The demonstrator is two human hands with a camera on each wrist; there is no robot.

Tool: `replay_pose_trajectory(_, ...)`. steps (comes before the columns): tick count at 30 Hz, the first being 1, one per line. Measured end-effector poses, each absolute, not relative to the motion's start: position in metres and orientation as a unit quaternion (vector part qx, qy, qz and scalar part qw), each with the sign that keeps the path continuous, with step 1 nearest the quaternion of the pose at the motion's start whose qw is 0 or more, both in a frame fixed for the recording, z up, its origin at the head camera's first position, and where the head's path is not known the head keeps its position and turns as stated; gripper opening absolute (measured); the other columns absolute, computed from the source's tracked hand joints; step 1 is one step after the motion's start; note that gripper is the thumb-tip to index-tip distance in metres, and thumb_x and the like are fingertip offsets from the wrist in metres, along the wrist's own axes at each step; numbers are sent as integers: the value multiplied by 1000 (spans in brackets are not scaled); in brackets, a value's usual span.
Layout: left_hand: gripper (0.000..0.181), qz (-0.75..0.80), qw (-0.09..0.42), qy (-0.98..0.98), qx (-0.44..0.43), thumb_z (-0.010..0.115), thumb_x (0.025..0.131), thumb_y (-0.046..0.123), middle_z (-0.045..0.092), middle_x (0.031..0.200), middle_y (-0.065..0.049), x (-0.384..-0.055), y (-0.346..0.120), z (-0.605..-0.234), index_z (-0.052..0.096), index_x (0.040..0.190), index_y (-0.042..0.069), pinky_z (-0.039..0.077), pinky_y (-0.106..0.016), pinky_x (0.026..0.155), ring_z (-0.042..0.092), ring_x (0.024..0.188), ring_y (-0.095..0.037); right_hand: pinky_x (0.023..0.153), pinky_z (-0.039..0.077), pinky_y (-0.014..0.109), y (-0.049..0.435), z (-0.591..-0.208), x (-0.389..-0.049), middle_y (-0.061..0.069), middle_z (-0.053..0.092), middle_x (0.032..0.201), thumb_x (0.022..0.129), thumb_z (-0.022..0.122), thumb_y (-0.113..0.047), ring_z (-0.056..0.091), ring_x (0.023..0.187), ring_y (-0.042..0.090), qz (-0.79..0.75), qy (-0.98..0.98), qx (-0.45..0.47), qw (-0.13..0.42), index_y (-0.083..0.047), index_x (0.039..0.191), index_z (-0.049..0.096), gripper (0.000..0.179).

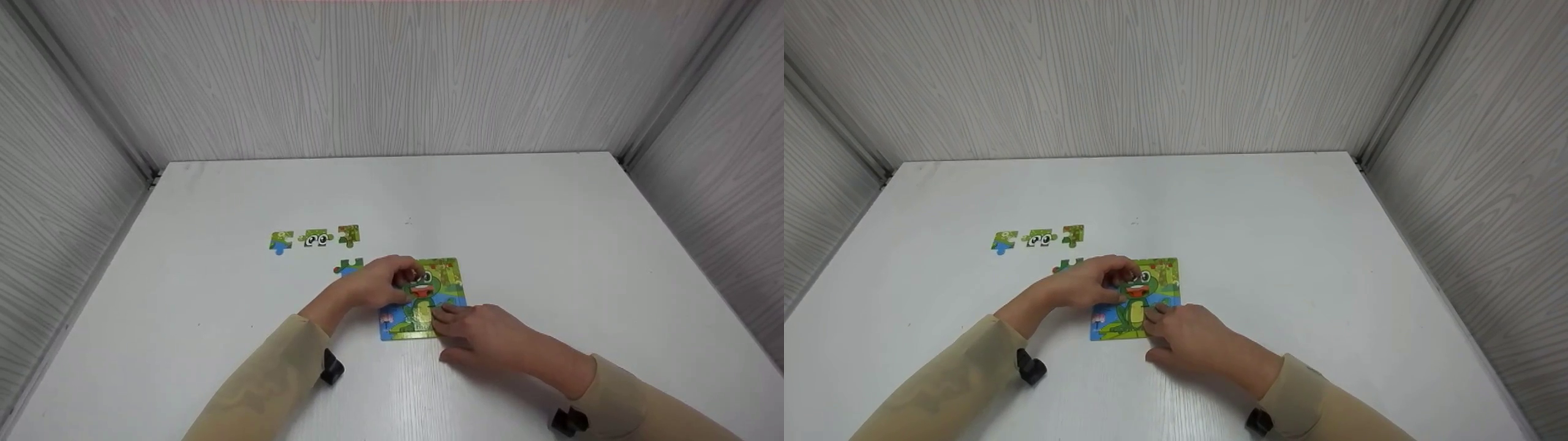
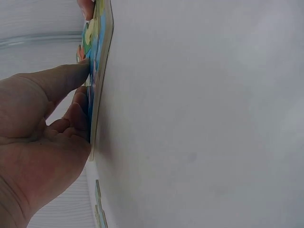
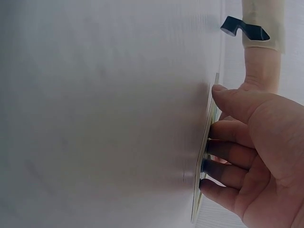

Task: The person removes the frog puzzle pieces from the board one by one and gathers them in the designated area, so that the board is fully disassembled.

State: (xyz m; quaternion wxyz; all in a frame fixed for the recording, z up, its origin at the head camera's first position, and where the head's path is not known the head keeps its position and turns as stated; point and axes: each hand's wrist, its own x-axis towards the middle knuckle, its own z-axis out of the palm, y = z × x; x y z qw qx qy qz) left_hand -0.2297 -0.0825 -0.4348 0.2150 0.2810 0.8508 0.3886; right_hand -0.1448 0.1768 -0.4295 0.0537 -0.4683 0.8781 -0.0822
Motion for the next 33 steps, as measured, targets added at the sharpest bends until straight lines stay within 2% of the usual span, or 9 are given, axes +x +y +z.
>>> replay_pose_trajectory(12,40,435,219,833,263,77,97,10,63,112,-2,-227,-83,-438,65,133,20,51,-37,92,57,100,-22,99,57,47,177,-428,-143,15,62,147,104,69,-40,60,135,32,-80,882,-460,65,-3,140,69,52)
replay_pose_trajectory(24,56,402,220,851,257,85,91,16,62,111,0,-223,-80,-436,60,140,26,50,-37,94,57,102,-21,99,57,46,177,-429,-145,15,63,146,103,71,-40,62,133,31,-88,881,-462,59,-4,140,70,52)
replay_pose_trajectory(33,58,383,209,862,257,86,91,18,62,111,0,-222,-77,-438,61,143,23,51,-36,92,57,101,-20,98,57,47,177,-429,-144,13,63,147,102,71,-41,61,134,32,-85,882,-461,53,-4,140,69,53)
